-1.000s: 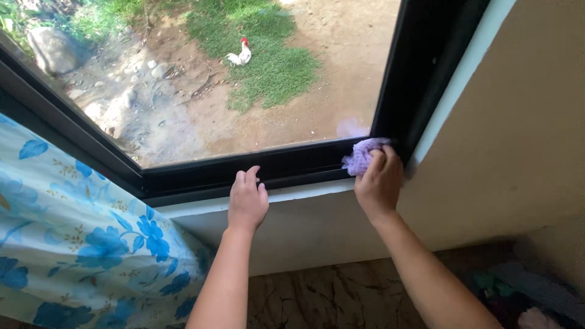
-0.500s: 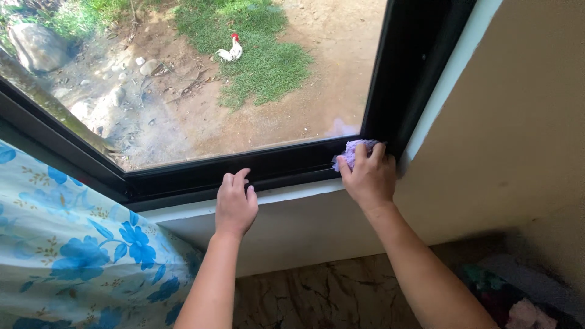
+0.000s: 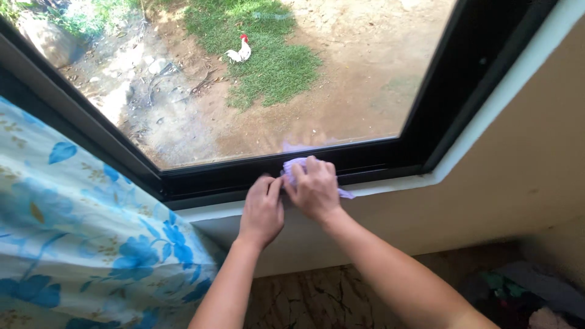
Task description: Washing a cloth in a bucket and using it to clean window glass and frames.
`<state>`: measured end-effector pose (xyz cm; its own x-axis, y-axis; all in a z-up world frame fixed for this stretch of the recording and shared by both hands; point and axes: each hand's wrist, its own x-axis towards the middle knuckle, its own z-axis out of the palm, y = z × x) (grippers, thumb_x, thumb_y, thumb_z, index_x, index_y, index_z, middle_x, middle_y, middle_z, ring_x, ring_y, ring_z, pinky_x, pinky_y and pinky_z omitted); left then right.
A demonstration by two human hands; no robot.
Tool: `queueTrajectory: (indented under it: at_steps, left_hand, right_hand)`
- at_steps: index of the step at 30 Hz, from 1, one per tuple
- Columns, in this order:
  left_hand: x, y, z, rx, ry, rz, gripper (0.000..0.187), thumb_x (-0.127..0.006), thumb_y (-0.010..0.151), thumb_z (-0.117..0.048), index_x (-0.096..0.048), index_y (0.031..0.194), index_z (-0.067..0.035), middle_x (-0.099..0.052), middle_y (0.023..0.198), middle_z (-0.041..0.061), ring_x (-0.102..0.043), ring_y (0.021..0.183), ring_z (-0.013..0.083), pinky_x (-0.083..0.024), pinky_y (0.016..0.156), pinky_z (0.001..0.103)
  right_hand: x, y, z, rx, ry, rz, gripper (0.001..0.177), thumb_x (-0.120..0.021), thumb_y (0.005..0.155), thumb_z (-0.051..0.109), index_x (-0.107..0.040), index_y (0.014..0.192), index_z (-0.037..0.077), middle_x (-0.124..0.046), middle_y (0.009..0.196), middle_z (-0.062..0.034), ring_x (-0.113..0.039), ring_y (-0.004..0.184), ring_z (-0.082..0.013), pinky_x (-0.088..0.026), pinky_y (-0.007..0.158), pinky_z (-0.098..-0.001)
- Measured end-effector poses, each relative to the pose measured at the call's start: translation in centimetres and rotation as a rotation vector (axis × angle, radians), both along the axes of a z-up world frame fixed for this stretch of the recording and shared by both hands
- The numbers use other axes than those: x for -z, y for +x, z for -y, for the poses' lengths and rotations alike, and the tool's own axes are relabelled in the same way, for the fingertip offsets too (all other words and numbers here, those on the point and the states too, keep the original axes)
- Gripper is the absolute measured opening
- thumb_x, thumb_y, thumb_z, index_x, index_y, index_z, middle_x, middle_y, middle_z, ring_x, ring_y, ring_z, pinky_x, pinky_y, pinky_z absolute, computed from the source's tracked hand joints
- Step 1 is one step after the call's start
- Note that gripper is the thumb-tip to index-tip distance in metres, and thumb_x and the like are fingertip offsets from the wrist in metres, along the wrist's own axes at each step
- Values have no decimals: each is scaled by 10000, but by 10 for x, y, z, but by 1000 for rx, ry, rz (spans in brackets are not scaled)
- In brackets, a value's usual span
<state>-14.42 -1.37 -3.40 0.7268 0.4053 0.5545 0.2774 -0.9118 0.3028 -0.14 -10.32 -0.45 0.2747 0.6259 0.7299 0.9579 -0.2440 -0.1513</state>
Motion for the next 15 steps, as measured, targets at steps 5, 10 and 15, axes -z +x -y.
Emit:
queueTrajectory:
  at_steps: [5,10,15]
  left_hand:
    - [3,-42,-16,-273,99,11,671,-748,777,-186,-518,1394,-57,-412,1398,197,-332,1414,444,-287,1149,604]
    - [-13,-92,-56,-353,260,56,637,-765,797,-244,-546,1385,-134,-400,1430,174,-329,1406,449,-283,1109,620]
    - [-15,-140,-89,-421,262,90,573,-731,889,-172,-564,1437,-143,-392,1478,181,-387,1397,430,-324,1213,550]
  right_hand:
    - [6,-29,-12,-44,67,-9,279,-756,822,354,-631,962,148,-531,968,-137,-539,890,-349,-417,765,-493]
    - [17,-1,0,-152,64,-86,416,-801,716,285,-632,1073,151,-528,981,-124,-528,908,-363,-409,766,-500]
    - [42,68,36,-30,141,-40,363,-766,706,192,-671,1026,52,-635,978,-171,-565,1011,-334,-434,901,-478]
